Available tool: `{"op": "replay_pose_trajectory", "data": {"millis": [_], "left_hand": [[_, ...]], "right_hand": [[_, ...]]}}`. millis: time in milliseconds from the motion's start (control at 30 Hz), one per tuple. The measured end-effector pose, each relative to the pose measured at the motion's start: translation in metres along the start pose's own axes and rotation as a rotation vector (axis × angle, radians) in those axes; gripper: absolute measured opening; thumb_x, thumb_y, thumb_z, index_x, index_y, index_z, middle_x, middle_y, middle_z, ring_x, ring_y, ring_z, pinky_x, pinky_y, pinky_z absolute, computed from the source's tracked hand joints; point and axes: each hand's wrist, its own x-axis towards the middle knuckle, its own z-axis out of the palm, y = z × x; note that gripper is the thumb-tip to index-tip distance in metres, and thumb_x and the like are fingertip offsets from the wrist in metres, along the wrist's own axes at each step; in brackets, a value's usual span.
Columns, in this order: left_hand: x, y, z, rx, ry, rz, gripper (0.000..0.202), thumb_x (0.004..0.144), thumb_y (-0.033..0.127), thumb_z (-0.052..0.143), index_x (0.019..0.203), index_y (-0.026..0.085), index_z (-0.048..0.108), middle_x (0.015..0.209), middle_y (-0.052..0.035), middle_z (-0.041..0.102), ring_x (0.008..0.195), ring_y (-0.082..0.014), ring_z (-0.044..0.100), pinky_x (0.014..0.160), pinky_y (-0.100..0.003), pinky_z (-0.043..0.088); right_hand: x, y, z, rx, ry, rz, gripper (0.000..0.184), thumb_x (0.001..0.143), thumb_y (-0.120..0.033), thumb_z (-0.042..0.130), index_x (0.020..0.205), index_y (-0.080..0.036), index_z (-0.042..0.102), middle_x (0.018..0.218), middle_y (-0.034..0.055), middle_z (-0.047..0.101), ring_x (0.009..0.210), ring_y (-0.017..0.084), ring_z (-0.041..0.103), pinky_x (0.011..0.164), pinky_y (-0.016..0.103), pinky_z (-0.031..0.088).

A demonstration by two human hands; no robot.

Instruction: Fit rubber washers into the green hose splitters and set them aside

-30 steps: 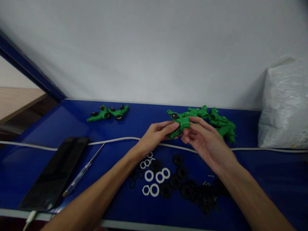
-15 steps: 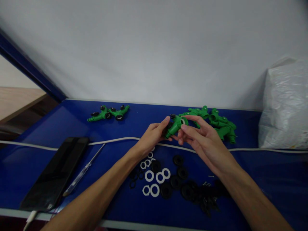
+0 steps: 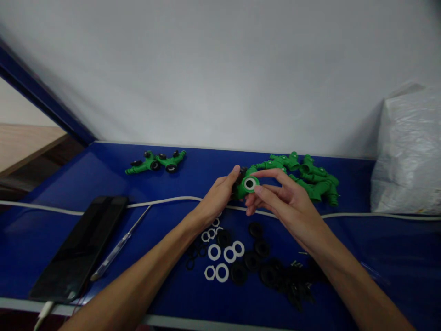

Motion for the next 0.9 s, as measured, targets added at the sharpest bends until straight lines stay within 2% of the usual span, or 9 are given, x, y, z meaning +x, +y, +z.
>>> {"op": "replay_pose_trajectory", "data": {"millis": [133,367,567,633,767,833,900], "left_hand": [[-0.004,0.005,0.003,0.046,-0.07,0.071,0.06,0.094,0.068,0.046,0.072,0.016,0.067,0.067,-0.0022,0.063,0.07,-0.0157,0.056,0.076,-0.029,0.042],[-0.01,0.013,0.006,0.242,-0.055,0.181,0.051,0.097,0.061,0.048,0.103,0.016,0.071,0.084,-0.0007,0.062,0.082,-0.0157,0.052,0.078,-0.026,0.04],[-0.012,0.012,0.006,0.315,-0.077,0.19,0.051,0.092,0.059,0.057,0.115,0.015,0.07,0.092,-0.0054,0.069,0.086,-0.0194,0.058,0.081,-0.029,0.044],[-0.012,0.011,0.006,0.393,-0.047,0.202,0.049,0.091,0.055,0.061,0.117,0.015,0.071,0.09,-0.0047,0.07,0.083,-0.0196,0.059,0.078,-0.029,0.045],[-0.014,0.009,0.005,0.577,0.096,0.293,0.037,0.091,0.041,0.058,0.112,0.016,0.074,0.097,-0.0042,0.071,0.089,-0.0206,0.06,0.08,-0.029,0.044],[-0.014,0.009,0.005,0.617,0.139,0.299,0.039,0.091,0.041,0.057,0.116,0.015,0.073,0.095,-0.0032,0.071,0.088,-0.0204,0.06,0.079,-0.029,0.044],[-0.014,0.009,0.005,0.591,0.17,0.283,0.047,0.091,0.043,0.056,0.128,0.016,0.069,0.091,-0.0019,0.071,0.084,-0.0196,0.06,0.077,-0.029,0.045]], "right_hand": [[0.001,0.002,-0.001,-0.054,0.045,0.002,0.02,0.095,-0.034,0.068,0.11,-0.024,0.058,0.071,-0.0012,0.073,0.06,0.017,0.07,0.063,0.033,0.058],[0.003,0.005,0.0,-0.081,0.103,-0.034,0.019,0.092,-0.034,0.07,0.095,-0.025,0.054,0.062,-0.0041,0.069,0.049,0.015,0.065,0.052,0.029,0.054],[0.002,0.004,-0.001,-0.101,0.113,-0.046,0.022,0.09,-0.037,0.072,0.092,-0.025,0.054,0.06,-0.0051,0.068,0.049,0.015,0.065,0.051,0.029,0.053],[0.002,0.004,0.0,-0.115,0.116,-0.06,0.023,0.088,-0.036,0.074,0.092,-0.025,0.055,0.059,-0.0056,0.067,0.049,0.015,0.065,0.051,0.028,0.052],[0.001,0.003,0.004,-0.114,0.103,-0.055,0.022,0.087,-0.036,0.076,0.092,-0.026,0.056,0.062,-0.0045,0.068,0.049,0.015,0.066,0.053,0.029,0.053],[0.001,0.002,0.005,-0.109,0.096,-0.052,0.021,0.087,-0.036,0.076,0.094,-0.026,0.059,0.065,-0.0031,0.07,0.053,0.016,0.067,0.057,0.032,0.055],[0.001,0.001,0.004,-0.121,0.096,-0.056,0.02,0.087,-0.035,0.075,0.099,-0.025,0.063,0.069,-0.0019,0.071,0.058,0.017,0.068,0.061,0.033,0.056]]}}
